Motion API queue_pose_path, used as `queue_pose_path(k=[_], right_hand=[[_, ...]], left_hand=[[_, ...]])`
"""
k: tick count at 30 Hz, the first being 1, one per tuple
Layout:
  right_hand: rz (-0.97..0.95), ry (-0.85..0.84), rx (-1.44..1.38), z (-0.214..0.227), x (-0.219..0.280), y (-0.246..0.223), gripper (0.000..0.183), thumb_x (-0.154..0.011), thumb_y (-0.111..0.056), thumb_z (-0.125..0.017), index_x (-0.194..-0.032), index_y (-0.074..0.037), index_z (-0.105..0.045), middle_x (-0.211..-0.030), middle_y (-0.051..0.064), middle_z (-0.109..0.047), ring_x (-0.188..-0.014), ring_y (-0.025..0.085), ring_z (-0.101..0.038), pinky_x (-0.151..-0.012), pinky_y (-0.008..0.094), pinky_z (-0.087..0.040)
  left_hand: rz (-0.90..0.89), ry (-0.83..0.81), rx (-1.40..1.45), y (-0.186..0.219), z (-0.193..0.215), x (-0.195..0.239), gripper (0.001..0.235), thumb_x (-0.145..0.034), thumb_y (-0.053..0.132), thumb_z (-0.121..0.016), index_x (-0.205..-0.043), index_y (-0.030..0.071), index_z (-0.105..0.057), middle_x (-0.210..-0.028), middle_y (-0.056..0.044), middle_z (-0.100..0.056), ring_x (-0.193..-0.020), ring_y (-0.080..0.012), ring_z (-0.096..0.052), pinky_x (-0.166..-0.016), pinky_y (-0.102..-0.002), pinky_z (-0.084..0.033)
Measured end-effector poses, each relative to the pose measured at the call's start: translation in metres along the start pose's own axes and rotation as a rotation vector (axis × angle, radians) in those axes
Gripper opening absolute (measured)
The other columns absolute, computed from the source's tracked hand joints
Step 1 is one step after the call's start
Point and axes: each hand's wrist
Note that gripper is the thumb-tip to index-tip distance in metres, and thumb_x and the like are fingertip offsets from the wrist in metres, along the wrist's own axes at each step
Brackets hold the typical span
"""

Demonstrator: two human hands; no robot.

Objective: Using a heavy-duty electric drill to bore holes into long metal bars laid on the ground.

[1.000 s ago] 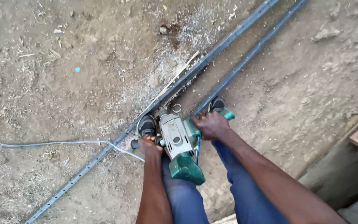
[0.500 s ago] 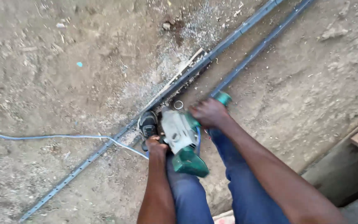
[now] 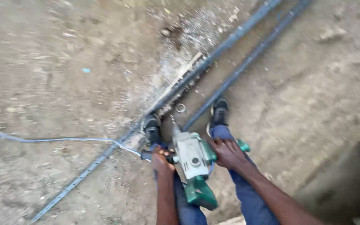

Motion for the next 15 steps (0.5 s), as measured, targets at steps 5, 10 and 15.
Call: queue_pose_path(k=[5,10,15], right_hand=[[-0.022,-0.025,-0.222,0.029,0.020,-0.005,0.079,-0.069,-0.014,-0.075,-0.142,-0.017,-0.047,-0.114,0.013,-0.060,-0.087,0.048,-0.073,-0.076,0.056,-0.062],[-0.049,-0.019,-0.320,0.025,0.035,0.004,0.084,-0.070,-0.010,-0.070,-0.148,-0.023,-0.040,-0.118,0.012,-0.059,-0.088,0.049,-0.073,-0.077,0.058,-0.061],[0.069,0.220,-0.201,0.016,0.035,0.029,0.098,-0.062,-0.002,-0.068,-0.155,-0.013,-0.037,-0.108,0.018,-0.063,-0.070,0.040,-0.068,-0.060,0.052,-0.057]], left_hand=[[0.046,0.117,0.011,0.031,-0.031,0.074,0.031,-0.093,0.016,-0.057,-0.065,0.020,-0.043,-0.053,0.009,-0.038,-0.041,-0.0088,-0.044,-0.052,-0.035,-0.059],[-0.076,0.156,-0.033,0.032,-0.031,0.090,0.027,-0.091,0.014,-0.065,-0.068,0.015,-0.050,-0.054,0.004,-0.044,-0.040,-0.0133,-0.048,-0.049,-0.043,-0.062],[-0.039,0.274,-0.107,0.032,-0.077,0.125,0.034,-0.088,0.005,-0.069,-0.076,0.023,-0.043,-0.062,0.003,-0.049,-0.047,-0.0102,-0.046,-0.045,-0.031,-0.046]])
Point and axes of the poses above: each hand's wrist, its own x-axis away from the middle knuckle, its own z-axis out of the back of the hand, y = z × x
